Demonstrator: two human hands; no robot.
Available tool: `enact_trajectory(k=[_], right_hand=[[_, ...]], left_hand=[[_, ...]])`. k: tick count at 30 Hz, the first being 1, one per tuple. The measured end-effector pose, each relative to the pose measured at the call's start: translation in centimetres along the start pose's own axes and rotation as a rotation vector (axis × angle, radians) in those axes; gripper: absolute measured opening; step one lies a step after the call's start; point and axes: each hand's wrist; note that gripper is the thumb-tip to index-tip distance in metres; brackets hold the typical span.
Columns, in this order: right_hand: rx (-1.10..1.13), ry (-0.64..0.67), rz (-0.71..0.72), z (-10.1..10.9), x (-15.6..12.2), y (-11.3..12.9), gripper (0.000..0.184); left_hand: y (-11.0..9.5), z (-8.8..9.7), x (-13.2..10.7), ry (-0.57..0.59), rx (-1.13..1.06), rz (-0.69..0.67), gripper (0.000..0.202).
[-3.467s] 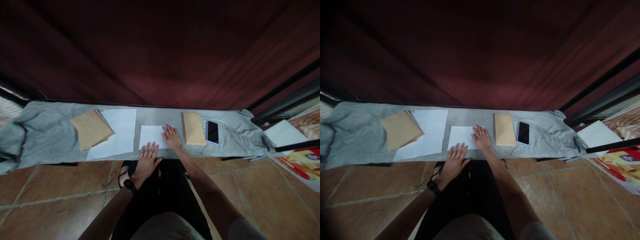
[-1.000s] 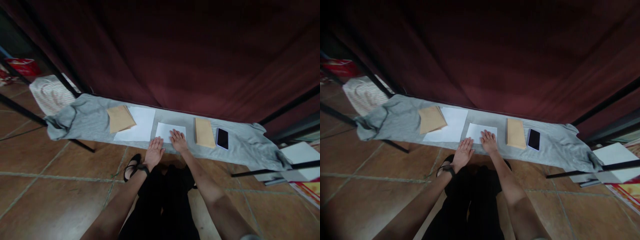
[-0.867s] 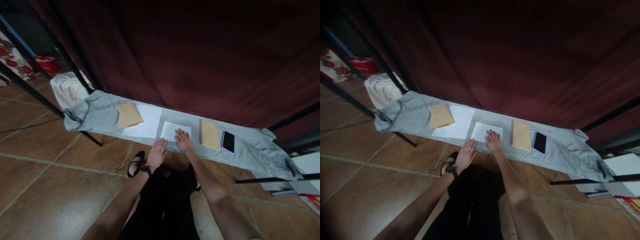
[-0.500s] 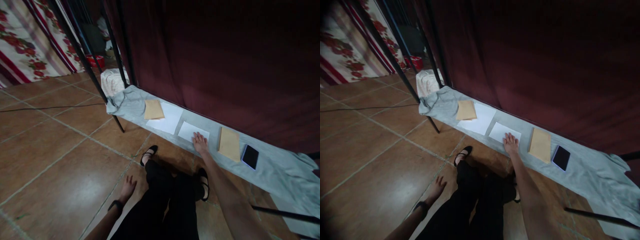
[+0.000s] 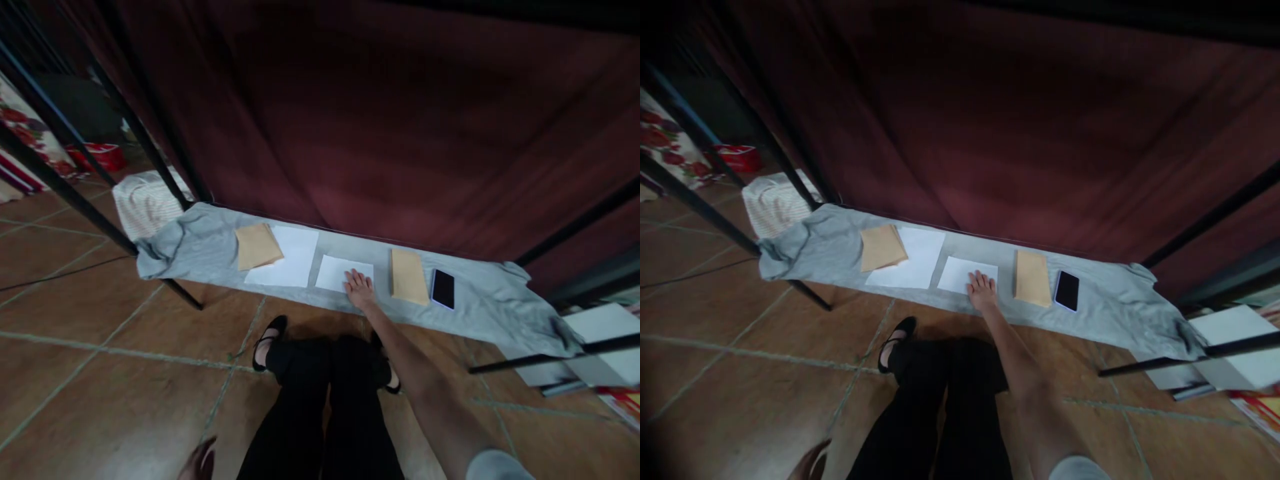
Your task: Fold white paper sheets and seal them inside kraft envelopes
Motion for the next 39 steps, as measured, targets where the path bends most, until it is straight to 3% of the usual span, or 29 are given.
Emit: enact_trajectory(k=[1,3,8,10,12,18,23,30,39], right_hand=[[0.01,-0.005,0.004,0.0,0.0,0.0,0.054],[0.022,-0.015,0.011,0.0,-0.1,0.0,0.054],[0.036,-0.036,0.036,0.1,-0.1,-0.1,0.053],[0.039,-0.033,0.053,0.2,-0.2,-0.2,0.053],[0.038,-0.021,0.068,0.2,-0.2,-0.3,0.053],[0.078,-0.041,0.074,0.0,-0.1,-0.4,0.053],[0.128,-0.08,0.061,-0.2,0.8,-0.6,0.052],[0.157,-0.113,0.034,-0.1,2.8,-0.6,0.052],[0.09,-0.112,-0.004,-0.5,2.5,-1.8,0.054]], left_hand=[[-1.6,0.2,1.2,-0.024,-0.056,-0.047,0.047],[-6.8,1.0,4.9,-0.098,-0.198,-0.19,0.049],[-24.1,4.0,15.8,-0.199,-0.305,-0.563,0.052],[-28.8,4.3,18.8,-0.181,-0.229,-0.633,0.053],[-31.5,3.7,21.0,-0.136,-0.145,-0.669,0.054],[-33.4,1.6,26.0,-0.032,-0.034,-0.66,0.057],[-34.2,0.8,28.3,-0.03,-0.004,-0.674,0.055],[-34.3,-0.3,28.6,-0.038,0.037,-0.65,0.057],[-34.1,0.0,28.5,-0.025,0.033,-0.587,0.057]])
Point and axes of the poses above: each hand's wrist, its own x-axis towards the middle knuckle, its own z-axis out of the back of the hand, y = z × x, and after that the axes turned 12 degrees about x, right-handed
